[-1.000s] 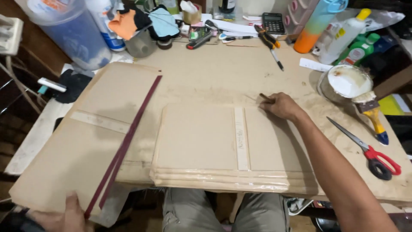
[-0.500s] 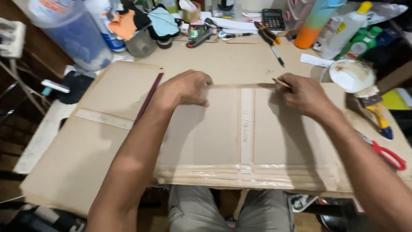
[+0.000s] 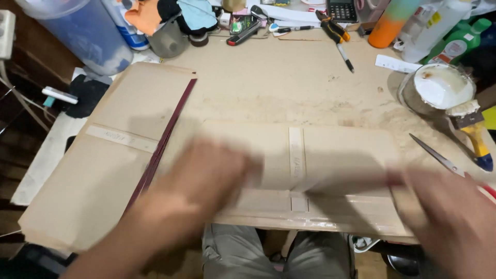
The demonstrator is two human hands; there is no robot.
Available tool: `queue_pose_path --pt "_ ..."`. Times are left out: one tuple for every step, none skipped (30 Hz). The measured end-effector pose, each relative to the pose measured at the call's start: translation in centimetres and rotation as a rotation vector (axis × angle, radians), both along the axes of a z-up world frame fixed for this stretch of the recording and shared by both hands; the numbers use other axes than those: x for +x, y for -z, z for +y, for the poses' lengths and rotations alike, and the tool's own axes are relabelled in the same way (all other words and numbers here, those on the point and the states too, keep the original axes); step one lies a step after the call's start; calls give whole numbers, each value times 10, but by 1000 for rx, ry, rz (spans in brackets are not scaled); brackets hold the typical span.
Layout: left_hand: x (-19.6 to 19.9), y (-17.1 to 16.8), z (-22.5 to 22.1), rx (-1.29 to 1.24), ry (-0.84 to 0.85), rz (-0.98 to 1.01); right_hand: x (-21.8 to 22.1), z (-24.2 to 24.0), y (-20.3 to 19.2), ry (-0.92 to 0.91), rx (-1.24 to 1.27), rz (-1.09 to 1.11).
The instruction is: Applying glue to maroon strips and attaching them to cardboard folders to assemble them.
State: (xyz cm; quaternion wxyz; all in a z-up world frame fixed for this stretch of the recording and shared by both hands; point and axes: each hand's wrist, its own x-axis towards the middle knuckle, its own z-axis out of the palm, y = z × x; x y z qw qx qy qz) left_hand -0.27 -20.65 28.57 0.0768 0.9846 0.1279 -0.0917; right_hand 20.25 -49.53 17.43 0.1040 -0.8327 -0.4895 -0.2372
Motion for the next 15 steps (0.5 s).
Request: queue_pose_path --pt "-6 -11 -13 -81 -4 356 7 -7 7 126 -198 149" --pt "-12 -22 -26 -163 -6 706 14 -13 12 256 -388 295" --pt "-9 -2 -16 -160 -5 700 21 -19 18 394 -572 441" --pt "-9 20 -7 -16 134 602 25 -29 25 541 -755 592" --pt "-7 41 0 126 273 500 29 -39 32 697 -931 742" --pt "-3 35 10 128 287 503 18 -19 16 708 -929 752" --pt "1 28 19 157 180 186 8 2 -2 206 -330 386" --pt "9 17 31 187 71 -156 3 26 -25 -233 309 -40" --pt "16 25 28 194 85 -176 11 27 -30 -221 315 -62" --pt "23 36 24 477 19 -435 18 26 -31 -199 380 56" --pt "31 49 21 756 -57 -696 27 27 -31 -177 446 175" --pt "45 93 17 743 -48 -697 27 24 -28 -164 438 176" --pt "60 138 13 224 188 -707 27 23 -24 17 387 546" --pt "76 184 6 -304 421 -680 25 18 -19 214 329 909" --pt "83 190 -14 -322 438 -677 28 8 -5 240 329 906"
